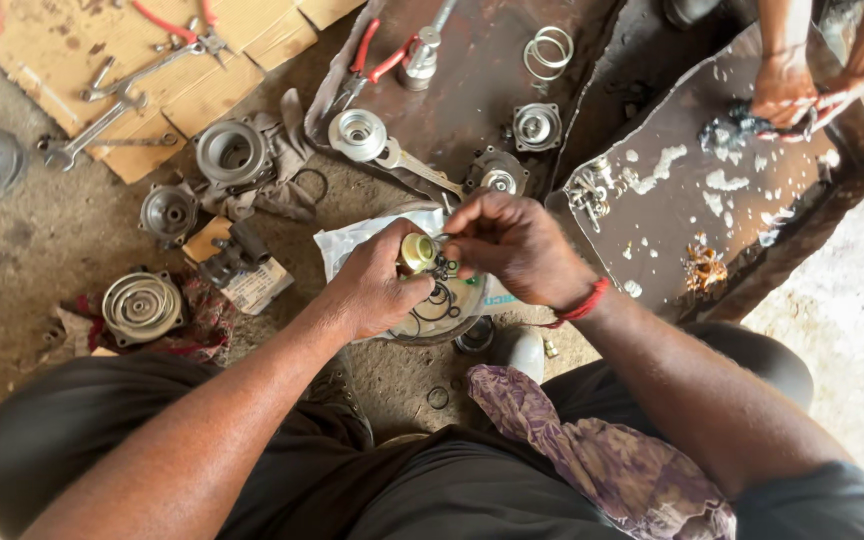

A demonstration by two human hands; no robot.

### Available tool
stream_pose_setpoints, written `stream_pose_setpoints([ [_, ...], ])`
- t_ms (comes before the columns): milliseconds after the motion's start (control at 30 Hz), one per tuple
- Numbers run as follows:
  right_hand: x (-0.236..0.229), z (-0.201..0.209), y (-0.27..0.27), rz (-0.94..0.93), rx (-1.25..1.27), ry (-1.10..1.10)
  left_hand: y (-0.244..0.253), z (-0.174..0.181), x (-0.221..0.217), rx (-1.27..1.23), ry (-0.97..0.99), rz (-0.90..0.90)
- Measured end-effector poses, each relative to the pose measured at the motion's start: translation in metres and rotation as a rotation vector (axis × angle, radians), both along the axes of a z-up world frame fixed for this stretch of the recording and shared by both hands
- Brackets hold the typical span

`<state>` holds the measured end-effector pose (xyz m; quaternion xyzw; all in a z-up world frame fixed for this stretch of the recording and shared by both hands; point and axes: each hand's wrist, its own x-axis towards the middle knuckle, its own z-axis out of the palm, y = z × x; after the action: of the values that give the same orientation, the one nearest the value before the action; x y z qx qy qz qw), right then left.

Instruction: The person assembles a mechanical component by inserting a spring and a small metal piece into a cylindrical housing. They use a screwdriver to adjust internal parts and pliers to secure a clip, while other disassembled parts and tools are scattered on the floor.

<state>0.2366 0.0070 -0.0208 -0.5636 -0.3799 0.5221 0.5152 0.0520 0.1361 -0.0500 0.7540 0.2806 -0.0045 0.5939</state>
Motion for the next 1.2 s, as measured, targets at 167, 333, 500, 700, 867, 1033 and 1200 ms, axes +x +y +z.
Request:
stream_pose_setpoints([
  [167, -0.008, 0.007, -0.002, -0.018, -0.026, -0.169, -0.003, 0.002, 0.002, -0.072, -0.054, -0.021],
  [333, -0.009, 0.007, -0.005, 0.020, 0.036, -0.301, -0.003, 0.002, 0.001, -0.104, -0.057, -0.030],
  [500, -0.010, 0.000, -0.003, 0.007, 0.099, -0.286, -0.002, 0.004, -0.001, -0.115, -0.061, -0.042],
  [700, -0.011, -0.010, -0.003, 0.025, 0.211, -0.293, -0.003, 0.009, -0.005, -0.160, -0.022, -0.077],
  [867, -0.009, -0.016, -0.004, 0.037, 0.211, -0.225, -0.006, 0.016, -0.007, -0.025, -0.100, -0.109],
  [1033, 0.001, -0.019, -0.002, 0.149, 0.179, -0.151, -0.009, 0.016, -0.009, 0.083, -0.091, -0.176],
  [1200, 0.007, -0.022, -0.002, 0.216, -0.006, -0.041, -0.014, 0.009, -0.010, 0.343, -0.172, -0.220],
])
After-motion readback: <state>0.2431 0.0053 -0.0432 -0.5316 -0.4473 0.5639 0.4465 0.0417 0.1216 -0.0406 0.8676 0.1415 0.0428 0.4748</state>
